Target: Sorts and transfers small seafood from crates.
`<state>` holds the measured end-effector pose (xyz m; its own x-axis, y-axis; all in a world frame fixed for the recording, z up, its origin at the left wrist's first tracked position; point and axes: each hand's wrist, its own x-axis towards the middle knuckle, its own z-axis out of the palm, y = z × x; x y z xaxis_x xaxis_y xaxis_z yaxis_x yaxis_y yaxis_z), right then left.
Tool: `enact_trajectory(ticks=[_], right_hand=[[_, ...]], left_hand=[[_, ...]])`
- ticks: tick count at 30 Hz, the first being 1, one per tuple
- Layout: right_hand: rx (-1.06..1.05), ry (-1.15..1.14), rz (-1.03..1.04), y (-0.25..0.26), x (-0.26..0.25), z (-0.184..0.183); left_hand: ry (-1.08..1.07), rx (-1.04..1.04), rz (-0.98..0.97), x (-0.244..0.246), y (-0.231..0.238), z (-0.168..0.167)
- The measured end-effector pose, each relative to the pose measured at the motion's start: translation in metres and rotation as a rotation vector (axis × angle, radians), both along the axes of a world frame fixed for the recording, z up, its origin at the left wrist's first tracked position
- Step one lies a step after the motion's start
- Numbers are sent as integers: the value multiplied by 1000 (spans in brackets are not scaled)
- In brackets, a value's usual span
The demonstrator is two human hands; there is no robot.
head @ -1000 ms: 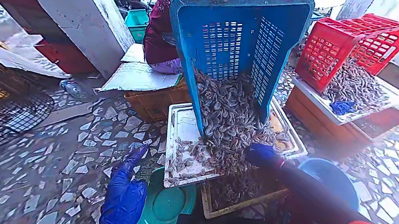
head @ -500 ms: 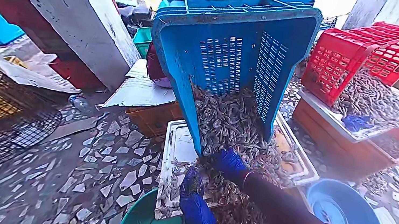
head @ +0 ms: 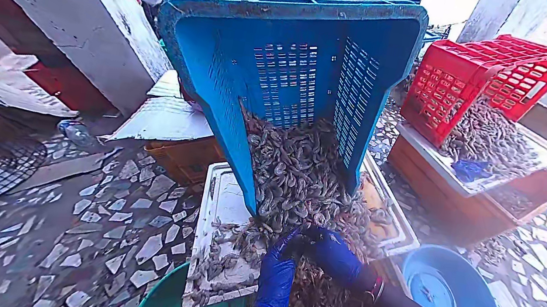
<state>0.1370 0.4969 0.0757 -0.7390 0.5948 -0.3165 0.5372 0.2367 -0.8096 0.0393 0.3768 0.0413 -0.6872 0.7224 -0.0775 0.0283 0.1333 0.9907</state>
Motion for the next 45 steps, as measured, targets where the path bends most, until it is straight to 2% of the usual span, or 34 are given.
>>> enact_trajectory(ticks=[2, 4, 9, 13, 18, 22, 29, 32, 36, 38, 40, 43, 45], right_hand=[[-149, 88, -118, -2, 5, -8], [-193, 113, -183, -3, 10, -15], [-136, 59, -123, 4, 19, -12], [-74, -3, -108, 16, 16, -13], [-57, -49, -105, 26, 7, -4], [40, -74, -27, 33, 11, -6], [105, -25, 95, 36, 18, -6], [218, -74, 158, 37, 18, -7], [363, -143, 143, 42, 26, -8], [349, -128, 107, 47, 32, -7], [329, -118, 100, 53, 35, -9], [371, -167, 132, 54, 34, -11], [419, -162, 140, 53, 32, -13]], left_hand=[[142, -92, 70, 11, 8, 1], [385, -189, 138, 21, 13, -3], [773, -520, 27, 30, 27, -6], [959, -582, 27, 26, 38, -10], [902, -506, 50, 19, 46, -3], [860, -482, 32, 17, 48, -1], [308, -559, 2, 9, 47, 18], [177, -512, 25, 6, 45, 18], [113, -407, 85, -1, 36, 7], [112, -401, 54, -6, 29, 2], [146, -418, -33, -7, 26, -2], [248, -524, -9, 0, 29, -2], [237, -506, -40, 2, 30, 1]])
